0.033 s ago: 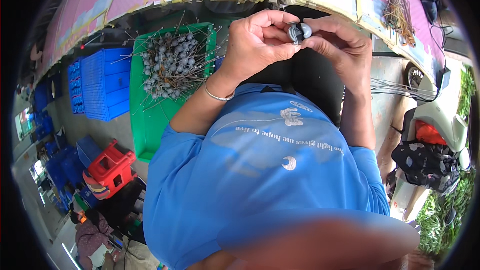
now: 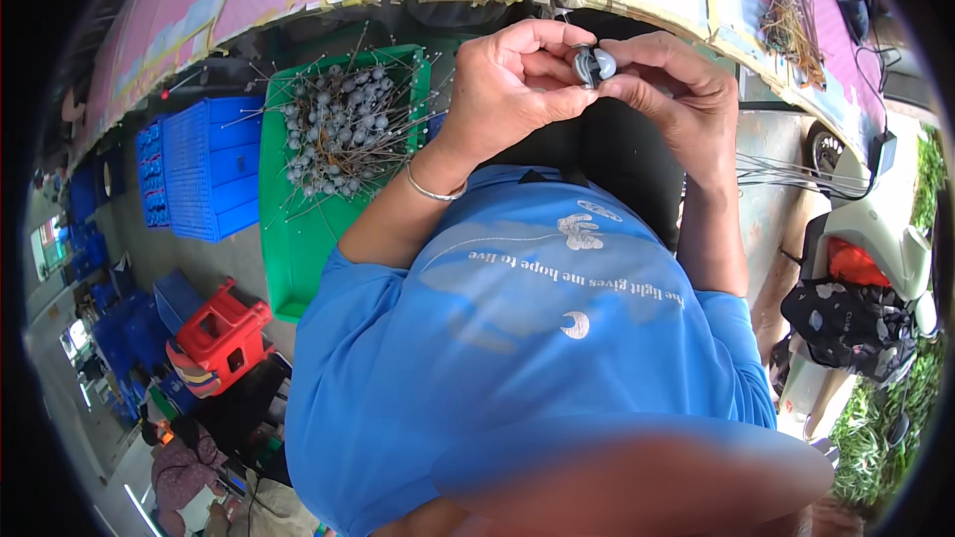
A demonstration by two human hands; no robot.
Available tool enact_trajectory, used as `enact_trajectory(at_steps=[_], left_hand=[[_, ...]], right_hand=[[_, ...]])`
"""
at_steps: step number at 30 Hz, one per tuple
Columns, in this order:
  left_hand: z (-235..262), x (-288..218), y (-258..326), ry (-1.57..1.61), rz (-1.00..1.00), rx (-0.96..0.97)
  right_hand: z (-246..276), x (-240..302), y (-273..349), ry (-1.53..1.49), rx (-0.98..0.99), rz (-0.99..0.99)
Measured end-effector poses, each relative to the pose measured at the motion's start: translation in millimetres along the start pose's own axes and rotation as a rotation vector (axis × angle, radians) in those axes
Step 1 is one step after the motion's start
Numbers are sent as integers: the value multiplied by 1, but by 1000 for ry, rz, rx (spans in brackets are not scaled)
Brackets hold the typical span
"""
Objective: Threading wire through a plastic base and a star-shaped ornament to assemble decorative components.
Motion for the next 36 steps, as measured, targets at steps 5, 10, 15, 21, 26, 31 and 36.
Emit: enact_trajectory(at_steps=[5,10,15,21,26,31,36], left_hand=[[-8,-7,6,-263,26,-2],[-15,-13,9,-619,23,-24],[-22,-18,8,-842,-47,-38],[-25,-21,1,-943,-104,25],[-29,-22,2,-1059,-166,24],[-25,-17,0,-971,-65,75],[-31,-8,0,-1217,-105,149]], right_hand=[[-3,6,8,210,52,43],[-4,-7,13,112,43,-171],[-7,-28,14,-40,28,-367],[-8,-8,16,343,-19,-35],[-5,-30,13,39,57,-327],[-7,-29,15,180,8,-142],[-8,-48,12,-7,124,-367]])
Point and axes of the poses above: each hand's wrist, its own y-axis away from the middle knuckle, its own z-axis out of the back of the hand, x = y × z, the point moved 6 cm from there along -y, towards the middle knuckle, and after that the axes turned 14 degrees about x, right-handed, at the moved point
